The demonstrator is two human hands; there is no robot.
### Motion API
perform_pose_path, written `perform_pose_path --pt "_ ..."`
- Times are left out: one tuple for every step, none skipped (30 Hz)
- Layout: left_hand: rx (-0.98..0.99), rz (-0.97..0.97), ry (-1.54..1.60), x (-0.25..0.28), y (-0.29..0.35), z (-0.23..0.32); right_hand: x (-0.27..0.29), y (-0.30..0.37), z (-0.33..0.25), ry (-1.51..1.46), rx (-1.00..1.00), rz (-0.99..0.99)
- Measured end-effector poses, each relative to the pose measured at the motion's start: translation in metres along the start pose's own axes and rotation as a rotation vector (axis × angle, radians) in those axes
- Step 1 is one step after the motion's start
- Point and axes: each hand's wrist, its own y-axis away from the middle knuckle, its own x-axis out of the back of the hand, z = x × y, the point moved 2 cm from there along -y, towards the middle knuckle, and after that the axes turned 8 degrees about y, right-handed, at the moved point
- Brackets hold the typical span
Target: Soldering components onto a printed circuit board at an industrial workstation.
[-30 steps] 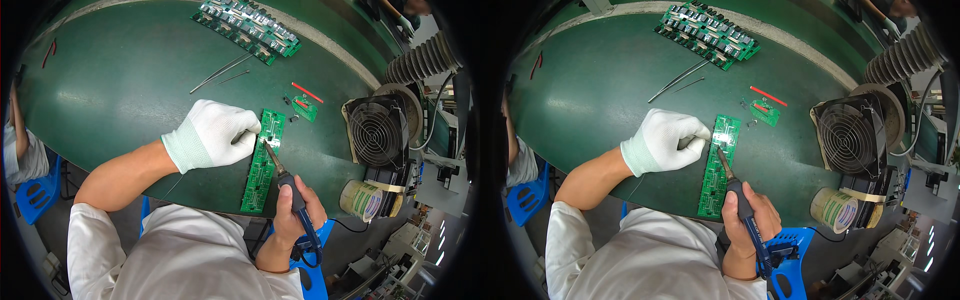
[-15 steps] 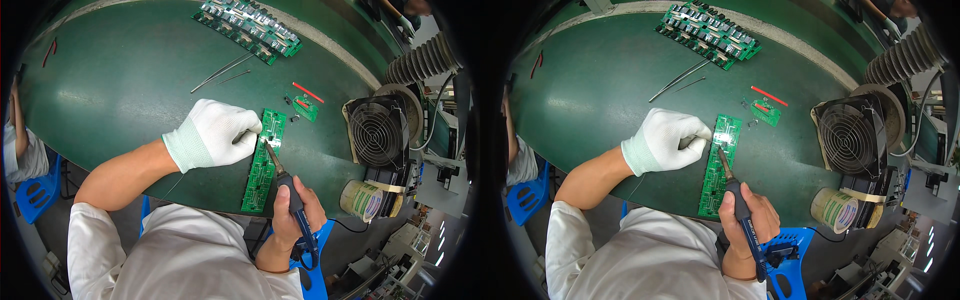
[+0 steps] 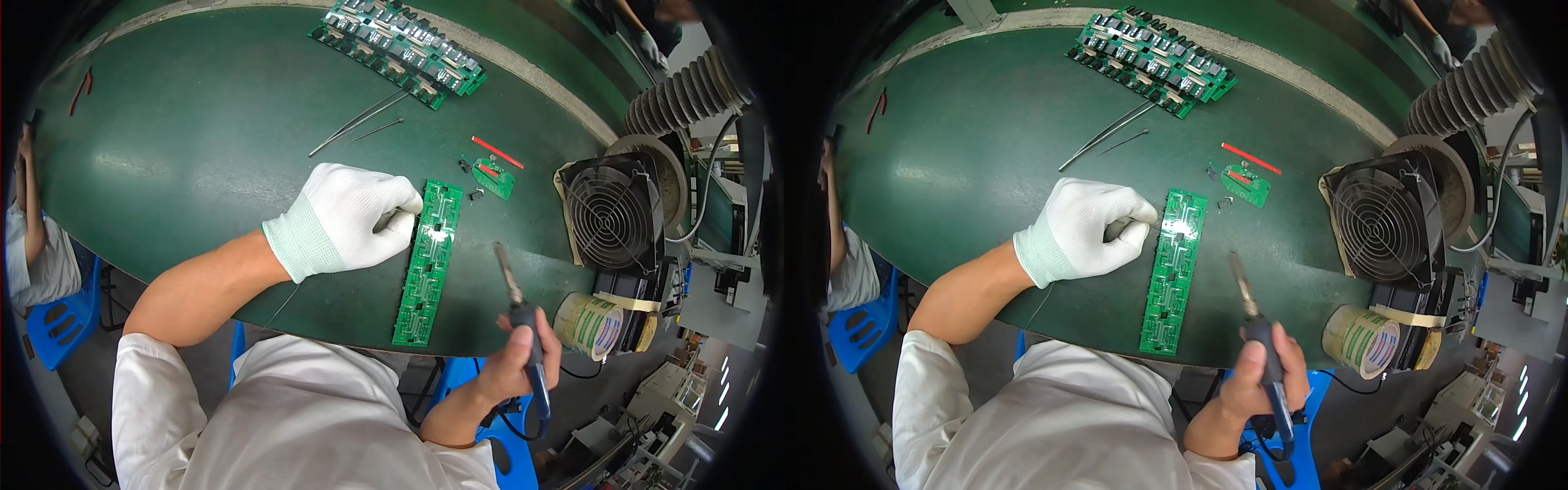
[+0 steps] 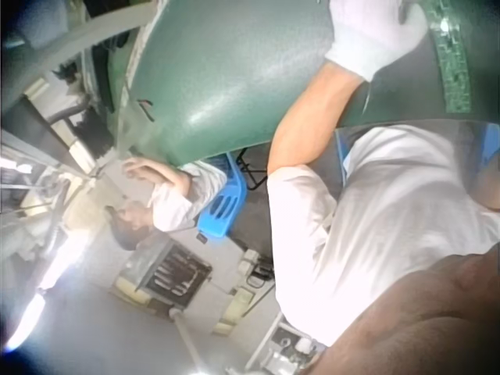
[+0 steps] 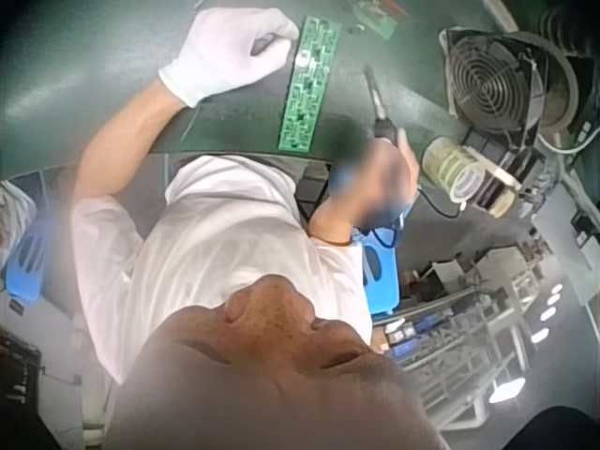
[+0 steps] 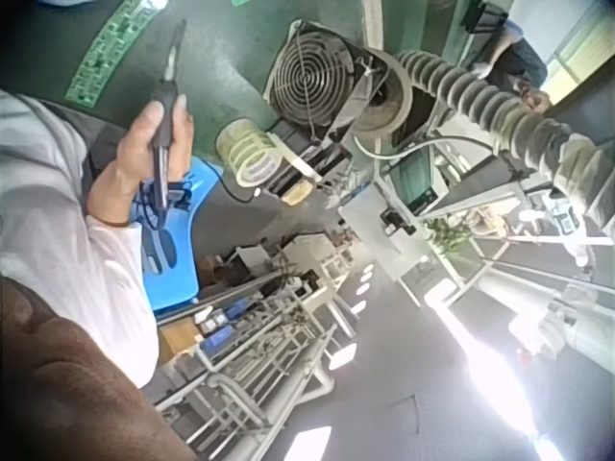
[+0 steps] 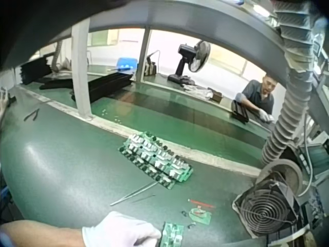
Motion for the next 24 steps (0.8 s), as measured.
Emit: perform_pose_path --pt "0.005 -0.003 -0.013 0.001 0.0 0.001 0.008 0.002 0.008 0.0 0.0 0.006" --pt "0.01 -0.003 -0.024 0.002 0.0 0.001 0.021 0.005 0.019 -0.063 -0.058 0.137" --pt "0.016 -0.004 -0.034 0.002 0.0 0.0 0.036 0.007 0.029 -0.126 -0.116 0.267" --pt "0.015 -0.003 -0.033 0.001 0.0 0.0 0.051 0.006 0.033 -0.116 -0.114 0.391" --pt "0.014 0.006 -0.032 0.001 0.0 0.0 0.066 0.005 0.038 -0.106 -0.112 0.514" --pt "0.013 0.015 -0.032 0.001 -0.001 0.001 0.081 0.006 0.048 -0.108 -0.111 0.514" --pt "0.013 0.022 -0.033 0.002 -0.001 0.001 0.095 0.01 0.057 -0.03 -0.081 0.662" --pt "0.014 0.029 -0.035 0.002 -0.001 0.001 0.106 0.015 0.068 0.05 -0.052 0.808" --pt "0.01 0.021 -0.033 0.002 -0.001 0.002 0.109 0.016 0.068 0.054 -0.056 0.813" --pt "0.019 0.028 -0.024 0.001 -0.002 0.002 0.111 0.015 0.068 0.137 -0.095 0.793" --pt "0.028 0.036 -0.015 0.001 -0.002 0.002 0.113 0.016 0.067 0.218 -0.136 0.771" --pt "0.038 0.044 -0.007 0.001 -0.002 0.002 0.114 0.016 0.067 0.298 -0.176 0.747" --pt "0.047 0.052 0.0 0.002 -0.001 0.002 0.115 0.017 0.067 0.376 -0.216 0.722" --pt "0.042 0.047 0.0 0.001 -0.002 0.002 0.115 0.017 0.069 0.378 -0.22 0.728" --pt "0.051 0.043 0.008 0.001 -0.001 0.001 0.112 0.018 0.071 0.376 -0.231 0.7" --pt "0.061 0.04 0.015 0.001 -0.001 0.001 0.109 0.018 0.073 0.374 -0.242 0.671" --pt "0.07 0.037 0.022 0.0 -0.001 0.0 0.106 0.017 0.075 0.371 -0.253 0.642" --pt "0.08 0.034 0.028 0.0 -0.001 0.0 0.102 0.017 0.077 0.368 -0.264 0.613" --pt "0.08 0.03 0.023 0.0 -0.001 0.001 0.097 0.017 0.074 0.365 -0.27 0.614" --pt "0.089 0.03 0.03 0.001 0.0 0.002 0.088 0.019 0.07 0.279 -0.271 0.576" --pt "0.096 0.031 0.039 0.001 -0.001 0.003 0.078 0.019 0.062 0.194 -0.27 0.539" --pt "0.103 0.032 0.048 0.001 -0.001 0.004 0.069 0.021 0.055 0.109 -0.268 0.502" --pt "0.111 0.031 0.058 0.001 -0.002 0.004 0.062 0.024 0.05 0.025 -0.265 0.466" --pt "0.108 0.028 0.057 0.002 -0.003 0.005 0.054 0.028 0.045 -0.081 -0.206 0.331"
